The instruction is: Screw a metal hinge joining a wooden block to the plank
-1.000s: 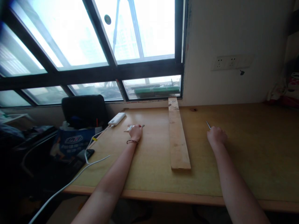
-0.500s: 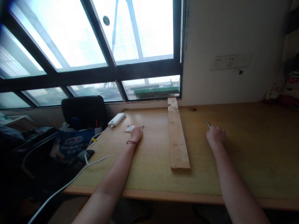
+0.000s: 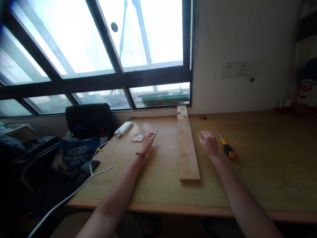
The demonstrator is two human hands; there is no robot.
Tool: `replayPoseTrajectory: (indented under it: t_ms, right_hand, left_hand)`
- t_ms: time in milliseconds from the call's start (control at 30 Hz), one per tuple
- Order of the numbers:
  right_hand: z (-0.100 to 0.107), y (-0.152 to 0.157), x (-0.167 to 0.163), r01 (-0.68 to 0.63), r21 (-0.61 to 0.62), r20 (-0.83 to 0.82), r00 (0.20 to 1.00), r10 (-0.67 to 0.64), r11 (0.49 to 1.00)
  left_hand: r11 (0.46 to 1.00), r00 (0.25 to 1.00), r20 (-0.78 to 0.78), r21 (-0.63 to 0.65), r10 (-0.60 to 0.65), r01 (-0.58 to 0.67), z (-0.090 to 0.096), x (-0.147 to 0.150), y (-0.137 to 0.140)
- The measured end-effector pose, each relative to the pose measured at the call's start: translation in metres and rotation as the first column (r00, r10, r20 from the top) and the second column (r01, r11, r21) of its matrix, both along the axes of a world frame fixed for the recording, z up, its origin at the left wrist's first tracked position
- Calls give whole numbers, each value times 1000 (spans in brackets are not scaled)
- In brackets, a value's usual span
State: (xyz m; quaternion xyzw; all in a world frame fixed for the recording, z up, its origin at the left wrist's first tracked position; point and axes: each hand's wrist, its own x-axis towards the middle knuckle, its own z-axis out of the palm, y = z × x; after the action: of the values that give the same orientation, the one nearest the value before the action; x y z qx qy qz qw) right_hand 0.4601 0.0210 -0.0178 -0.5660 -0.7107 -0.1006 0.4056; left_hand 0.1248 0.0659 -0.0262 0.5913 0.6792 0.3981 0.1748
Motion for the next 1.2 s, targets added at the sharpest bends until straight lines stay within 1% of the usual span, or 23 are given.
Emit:
replayPoseTrajectory:
  t_ms: [67,133,167,233,300,367,467,533,633,700,767,833,867,900,933,967,1000,1033,1067,1100,1133,1167,1200]
  right_hand:
    - [4,-8,-15,-128,-18,-124,984,125,992]
    - [8,-16,-29,-242,-72,-269,939,215,967]
    - [10,-20,-35,-303,-110,-350,903,249,947]
    - [13,-27,-45,-430,-178,-503,813,294,885]
    - [14,-31,-52,-525,-211,-614,727,306,824]
    - [15,-32,-56,-589,-217,-689,658,305,779]
    - [16,-33,-58,-638,-204,-769,574,282,743]
    - [16,-34,-59,-649,-191,-813,525,252,737]
    - [15,-38,-64,-645,-171,-863,463,203,745]
    - [14,-39,-67,-639,-161,-880,438,184,752]
    - [14,-38,-68,-630,-156,-886,430,175,760]
    - [14,-33,-60,-583,-162,-872,463,162,796]
    - [15,-29,-53,-532,-178,-848,510,145,828]
    - [15,-24,-43,-447,-207,-805,584,109,870]
    - [15,-19,-32,-332,-248,-730,682,49,910]
    - [15,-14,-19,-179,-303,-609,792,-46,936]
    - [14,-9,-5,25,-344,-441,878,-185,939]
    - [12,-5,8,211,-375,-256,912,-320,903]
    - [9,-2,20,345,-407,-94,906,-414,846]
    - [6,1,30,433,-432,33,884,-466,791]
    - [2,3,37,485,-457,121,864,-488,745]
    - [-2,4,42,511,-482,178,853,-491,712]
    - [-6,5,44,518,-500,215,850,-480,694]
  left_hand:
    - [989,971,193,61,-143,133,5,29,-11]
    - [962,898,343,93,-274,258,7,60,-26]
    - [948,865,388,109,-317,298,8,74,-34]
    - [915,820,409,138,-401,379,7,97,-50]
    - [894,809,382,183,-447,408,6,110,-62]
    - [878,809,342,214,-478,428,4,115,-70]
    - [861,827,249,229,-503,455,3,115,-76]
    - [856,847,177,240,-501,457,3,115,-79]
    - [853,868,85,252,-490,457,4,116,-83]
    - [847,872,20,247,-490,470,6,117,-85]
    - [837,866,-59,232,-496,496,9,114,-84]
    - [843,867,-159,206,-473,498,14,106,-77]
    - [861,875,-214,189,-434,473,16,99,-72]
    - [894,894,-266,174,-361,413,18,90,-65]
    - [935,915,-315,164,-252,314,20,78,-58]
    - [969,926,-354,150,-130,194,21,64,-50]
    - [989,923,-385,126,-19,73,21,48,-42]
    - [994,908,-413,101,75,-37,20,32,-36]
    - [989,886,-440,75,146,-126,19,16,-30]
    - [982,867,-463,50,187,-185,17,0,-25]
    - [971,852,-474,28,222,-237,15,-14,-22]
    - [958,843,-475,0,251,-285,12,-26,-19]
    - [947,838,-473,-21,273,-320,10,-35,-18]
